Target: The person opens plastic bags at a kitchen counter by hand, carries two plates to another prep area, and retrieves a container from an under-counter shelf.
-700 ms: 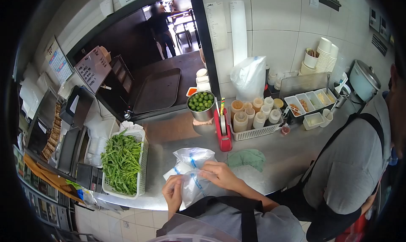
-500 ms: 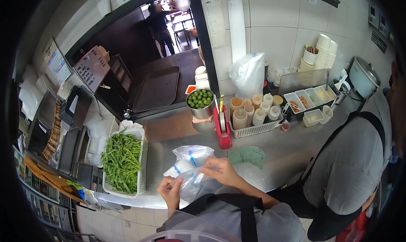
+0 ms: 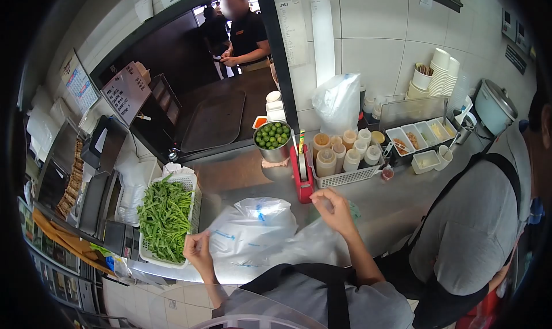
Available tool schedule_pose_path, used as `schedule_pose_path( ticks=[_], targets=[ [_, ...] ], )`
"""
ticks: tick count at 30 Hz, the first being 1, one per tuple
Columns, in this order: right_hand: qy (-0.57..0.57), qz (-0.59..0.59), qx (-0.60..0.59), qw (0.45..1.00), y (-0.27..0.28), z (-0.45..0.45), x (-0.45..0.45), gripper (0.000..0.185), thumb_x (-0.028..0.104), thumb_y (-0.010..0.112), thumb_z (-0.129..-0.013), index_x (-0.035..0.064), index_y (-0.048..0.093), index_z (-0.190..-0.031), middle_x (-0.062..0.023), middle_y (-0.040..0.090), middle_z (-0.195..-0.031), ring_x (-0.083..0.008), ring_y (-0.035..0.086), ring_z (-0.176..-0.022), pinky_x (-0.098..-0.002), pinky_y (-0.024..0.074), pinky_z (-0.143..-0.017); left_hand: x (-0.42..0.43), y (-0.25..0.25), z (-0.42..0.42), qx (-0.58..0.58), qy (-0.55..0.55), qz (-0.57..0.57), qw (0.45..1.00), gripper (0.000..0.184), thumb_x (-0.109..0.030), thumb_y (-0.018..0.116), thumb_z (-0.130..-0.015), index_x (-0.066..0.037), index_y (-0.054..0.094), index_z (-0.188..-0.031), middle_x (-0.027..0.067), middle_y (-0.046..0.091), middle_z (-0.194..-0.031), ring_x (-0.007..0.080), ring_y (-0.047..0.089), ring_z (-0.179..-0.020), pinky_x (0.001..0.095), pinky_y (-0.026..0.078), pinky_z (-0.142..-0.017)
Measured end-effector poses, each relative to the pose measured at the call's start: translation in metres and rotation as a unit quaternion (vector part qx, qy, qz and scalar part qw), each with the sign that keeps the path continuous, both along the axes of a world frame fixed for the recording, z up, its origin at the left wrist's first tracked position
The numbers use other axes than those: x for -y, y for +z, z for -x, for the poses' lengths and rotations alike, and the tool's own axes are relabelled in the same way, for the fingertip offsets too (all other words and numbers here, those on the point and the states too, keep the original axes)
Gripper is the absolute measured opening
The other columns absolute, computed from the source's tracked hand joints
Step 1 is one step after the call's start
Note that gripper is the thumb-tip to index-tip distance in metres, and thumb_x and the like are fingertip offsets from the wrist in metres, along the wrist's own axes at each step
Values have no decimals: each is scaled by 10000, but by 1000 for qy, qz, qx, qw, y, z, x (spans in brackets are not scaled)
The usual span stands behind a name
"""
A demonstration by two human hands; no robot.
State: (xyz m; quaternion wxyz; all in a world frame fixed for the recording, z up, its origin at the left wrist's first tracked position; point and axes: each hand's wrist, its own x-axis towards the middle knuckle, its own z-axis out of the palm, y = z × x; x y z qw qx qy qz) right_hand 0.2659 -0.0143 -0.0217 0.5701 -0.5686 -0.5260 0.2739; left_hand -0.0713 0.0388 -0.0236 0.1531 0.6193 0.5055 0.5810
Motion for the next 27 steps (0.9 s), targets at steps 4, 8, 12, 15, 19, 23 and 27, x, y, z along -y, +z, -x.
schedule_pose_path(
  ticks=[4,8,12,15,19,23,27],
  targets=[
    [41,11,77,996,3,7,6,151,104,639,-789,15,608,-907,-15,595,-762,-79,545,-674,-227,420,-609,3,26,-14,-108,9,-80,991,106,33,655,-692,-41,615,-756,81,522,-689,223,498,-666,297,391,-582],
    [223,8,-90,971,40,51,14,224,86,665,-766,17,609,-971,-8,617,-814,-89,548,-723,-225,413,-649,18,30,-48,-189,-126,-119,966,92,2,660,-662,-33,589,-711,84,523,-663,250,493,-641,336,386,-572],
    [305,-56,-19,951,55,77,11,252,93,682,-753,30,617,-987,-4,614,-805,-72,506,-660,-221,385,-560,29,21,-72,-195,-219,-123,948,128,-35,681,-656,-21,554,-656,81,502,-644,247,469,-619,347,368,-551],
    [369,-24,14,929,37,73,7,216,118,674,-763,15,617,-945,-29,619,-819,-107,509,-640,-252,393,-555,29,25,-75,-153,-229,-135,952,163,-38,662,-686,-7,515,-622,77,483,-616,234,457,-595,329,355,-532],
    [479,97,152,859,30,58,2,191,197,611,-828,20,609,-899,-27,613,-790,-125,559,-709,-251,433,-657,35,24,-78,151,-328,7,932,221,-78,640,-772,-2,496,-622,54,460,-569,163,427,-520,298,360,-489],
    [522,51,-109,844,22,54,4,206,189,570,-863,-11,605,-826,-39,594,-709,-119,539,-635,-263,423,-593,37,4,-64,364,-447,239,782,267,-176,561,-865,-31,514,-646,9,452,-551,102,417,-489,243,318,-432],
    [493,96,-295,813,19,51,8,230,160,543,-877,-35,603,-770,-39,568,-656,-100,496,-555,-233,377,-503,24,9,-56,104,-615,371,688,303,-257,569,-859,-29,535,-662,2,478,-570,99,440,-513,237,330,-462]
  ],
)
